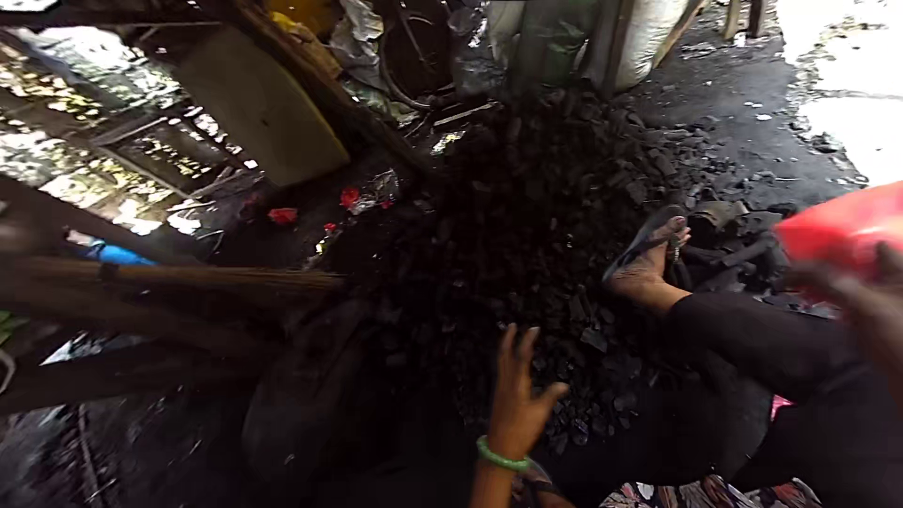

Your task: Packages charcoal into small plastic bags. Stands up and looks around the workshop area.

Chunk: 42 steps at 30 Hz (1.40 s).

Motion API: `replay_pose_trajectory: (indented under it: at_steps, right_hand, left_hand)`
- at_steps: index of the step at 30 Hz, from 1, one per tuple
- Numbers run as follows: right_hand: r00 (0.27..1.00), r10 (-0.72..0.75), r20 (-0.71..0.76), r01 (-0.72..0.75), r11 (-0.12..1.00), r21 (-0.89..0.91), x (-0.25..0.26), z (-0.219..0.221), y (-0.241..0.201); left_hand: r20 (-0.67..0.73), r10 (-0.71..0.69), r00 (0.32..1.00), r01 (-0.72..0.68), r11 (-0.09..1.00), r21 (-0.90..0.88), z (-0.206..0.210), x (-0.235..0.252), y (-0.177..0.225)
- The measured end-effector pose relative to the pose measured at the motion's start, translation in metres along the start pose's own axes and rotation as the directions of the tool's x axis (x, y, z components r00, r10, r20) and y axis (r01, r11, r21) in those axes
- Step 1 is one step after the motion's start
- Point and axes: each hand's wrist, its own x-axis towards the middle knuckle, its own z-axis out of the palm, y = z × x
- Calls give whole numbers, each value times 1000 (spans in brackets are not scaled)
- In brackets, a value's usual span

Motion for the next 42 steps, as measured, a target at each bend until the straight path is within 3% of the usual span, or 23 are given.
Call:
replay_pose_trajectory:
  at_steps: [2,4,6,9,13,15,19,21,23,26,29,32,36,39,42]
  right_hand:
    - [955,65,290,-85,995,57,-26,72,-9]
    - [815,129,564,-221,970,98,-53,125,-15]
    - [695,150,704,-355,922,154,-71,155,-16]
    - [601,207,772,-444,890,107,-74,160,-14]
    - [604,243,759,-416,909,39,-61,147,1]
    - [583,247,774,-409,912,17,-59,144,1]
    - [470,237,850,-360,931,-61,-66,148,-9]
    - [483,218,848,-245,963,-108,-62,143,-11]
    - [544,186,818,-186,978,-98,-50,128,-11]
    - [666,152,731,-312,946,88,-34,112,-5]
    - [770,181,612,-497,772,397,-35,119,7]
    - [703,225,674,-601,694,396,-51,135,24]
    - [606,194,772,-464,874,144,-79,151,18]
    - [630,217,746,-349,937,23,-91,165,18]
    - [613,227,757,-371,928,22,-100,173,10]
  left_hand:
    - [-8,176,984,-176,984,39,32,-1,16]
    - [-46,312,949,-302,942,144,52,-2,22]
    - [-132,367,921,-329,913,242,56,-4,16]
    - [-246,264,933,-196,943,268,39,-9,1]
    - [-214,113,970,-59,968,245,14,-19,-15]
    - [-159,83,984,-53,982,183,16,-21,-10]
    - [-118,149,982,-133,982,134,50,-20,6]
    - [-154,131,979,-117,989,94,56,-20,10]
    - [-77,31,997,-30,999,21,44,-22,10]
    - [184,-125,975,156,974,-165,15,-23,-1]
    - [265,-154,952,247,896,-368,6,-25,-13]
    - [186,-220,958,278,871,-405,12,-26,-10]
    - [-15,-252,968,248,959,-134,23,-28,-1]
    - [-107,-183,977,182,983,-20,27,-33,1]
    - [-153,-167,974,164,986,-33,29,-34,0]
